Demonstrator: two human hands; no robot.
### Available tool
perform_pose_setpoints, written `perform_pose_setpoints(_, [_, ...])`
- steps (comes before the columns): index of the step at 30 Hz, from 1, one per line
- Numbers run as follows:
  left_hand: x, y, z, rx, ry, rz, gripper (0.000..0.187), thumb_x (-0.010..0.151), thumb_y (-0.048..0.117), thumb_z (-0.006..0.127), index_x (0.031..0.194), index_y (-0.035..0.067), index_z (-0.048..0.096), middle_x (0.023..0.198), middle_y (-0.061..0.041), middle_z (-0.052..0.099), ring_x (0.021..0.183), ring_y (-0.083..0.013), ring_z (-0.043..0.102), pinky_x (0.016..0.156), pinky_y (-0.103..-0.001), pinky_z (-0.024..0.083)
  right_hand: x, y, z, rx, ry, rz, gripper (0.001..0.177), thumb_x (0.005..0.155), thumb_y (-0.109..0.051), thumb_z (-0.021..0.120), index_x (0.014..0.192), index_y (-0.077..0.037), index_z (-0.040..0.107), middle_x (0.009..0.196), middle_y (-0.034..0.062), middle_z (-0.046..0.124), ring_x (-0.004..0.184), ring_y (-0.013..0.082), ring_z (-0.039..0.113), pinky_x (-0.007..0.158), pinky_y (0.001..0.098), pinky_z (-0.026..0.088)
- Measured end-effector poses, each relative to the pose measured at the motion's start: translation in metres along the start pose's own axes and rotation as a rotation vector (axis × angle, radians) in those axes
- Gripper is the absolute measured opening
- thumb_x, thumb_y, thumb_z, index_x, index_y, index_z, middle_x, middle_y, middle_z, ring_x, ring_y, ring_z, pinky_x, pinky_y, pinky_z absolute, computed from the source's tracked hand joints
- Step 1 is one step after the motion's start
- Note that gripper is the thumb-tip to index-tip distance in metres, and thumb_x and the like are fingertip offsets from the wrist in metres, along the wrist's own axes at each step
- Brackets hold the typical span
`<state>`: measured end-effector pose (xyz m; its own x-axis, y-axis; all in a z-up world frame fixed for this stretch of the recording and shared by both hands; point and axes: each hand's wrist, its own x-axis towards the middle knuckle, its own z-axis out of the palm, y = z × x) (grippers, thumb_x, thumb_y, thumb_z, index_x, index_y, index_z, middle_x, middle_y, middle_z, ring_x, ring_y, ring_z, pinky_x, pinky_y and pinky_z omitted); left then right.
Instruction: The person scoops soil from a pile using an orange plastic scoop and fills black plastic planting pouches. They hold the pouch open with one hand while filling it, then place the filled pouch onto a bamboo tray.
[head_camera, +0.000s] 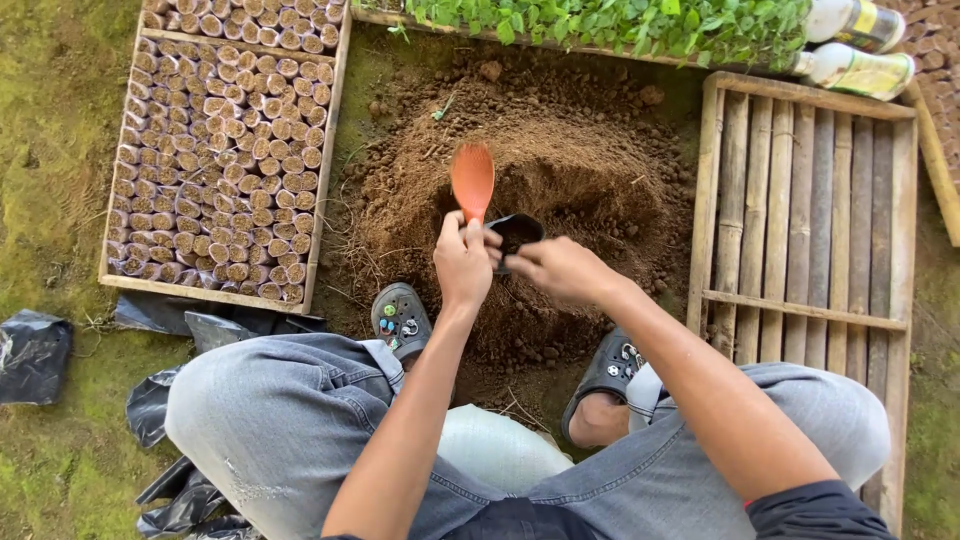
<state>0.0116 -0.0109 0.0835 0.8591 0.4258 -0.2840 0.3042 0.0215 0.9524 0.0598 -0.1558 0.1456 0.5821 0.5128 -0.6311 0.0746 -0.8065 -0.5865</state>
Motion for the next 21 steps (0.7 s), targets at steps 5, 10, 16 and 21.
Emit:
perform_pose_setpoints(5, [-0.028, 0.086, 0.005, -0.102, -0.13, 0.112, 0.03, 0.105, 0.014, 0.052, 0.131, -0.001, 0.054, 0.115, -0.018, 0.075, 0.114, -0.0276, 0.07, 0.087, -0.042, 0.063, -0.007, 0.005, 0.003, 0.633, 0.111, -0.138, 0.064, 0.107, -0.058, 0.038, 0.097, -0.005, 0.072, 0.08, 0.0141, 0.069, 0.078, 0.024, 0.068, 0.075, 0.037, 0.056])
perform_pose_setpoints(10, [-0.037, 0.115, 0.011, -0.01, -0.315, 0.295, 0.034, 0.107, 0.016, 0.052, 0.138, 0.0, 0.053, 0.112, -0.012, 0.079, 0.134, -0.0326, 0.058, 0.119, -0.054, 0.034, -0.022, 0.021, 0.003, 0.894, 0.27, -0.354, 0.043, 0.109, -0.042, 0.049, 0.099, -0.006, 0.07, 0.088, 0.0084, 0.072, 0.085, 0.0183, 0.071, 0.074, 0.0319, 0.058])
perform_pose_setpoints(16, [-0.053, 0.131, 0.019, 0.038, -0.511, 0.221, 0.049, 0.106, 0.015, 0.053, 0.15, -0.001, 0.04, 0.116, -0.02, 0.076, 0.136, -0.0381, 0.055, 0.12, -0.065, 0.025, -0.051, 0.039, -0.003, 0.914, 0.323, -0.46, 0.021, 0.102, -0.024, 0.066, 0.105, -0.004, 0.067, 0.086, 0.0117, 0.071, 0.084, 0.0192, 0.068, 0.077, 0.0336, 0.053])
perform_pose_setpoints(21, [-0.042, 0.135, 0.023, 0.612, -0.639, 0.279, 0.089, 0.103, 0.057, 0.04, 0.157, -0.01, 0.017, 0.092, -0.028, 0.076, 0.096, -0.0472, 0.074, 0.086, -0.061, 0.054, -0.068, 0.07, -0.003, 1.132, 0.281, -0.278, 0.018, 0.103, -0.023, 0.062, 0.1, -0.006, 0.06, 0.091, 0.0145, 0.073, 0.08, 0.0246, 0.075, 0.064, 0.0363, 0.062])
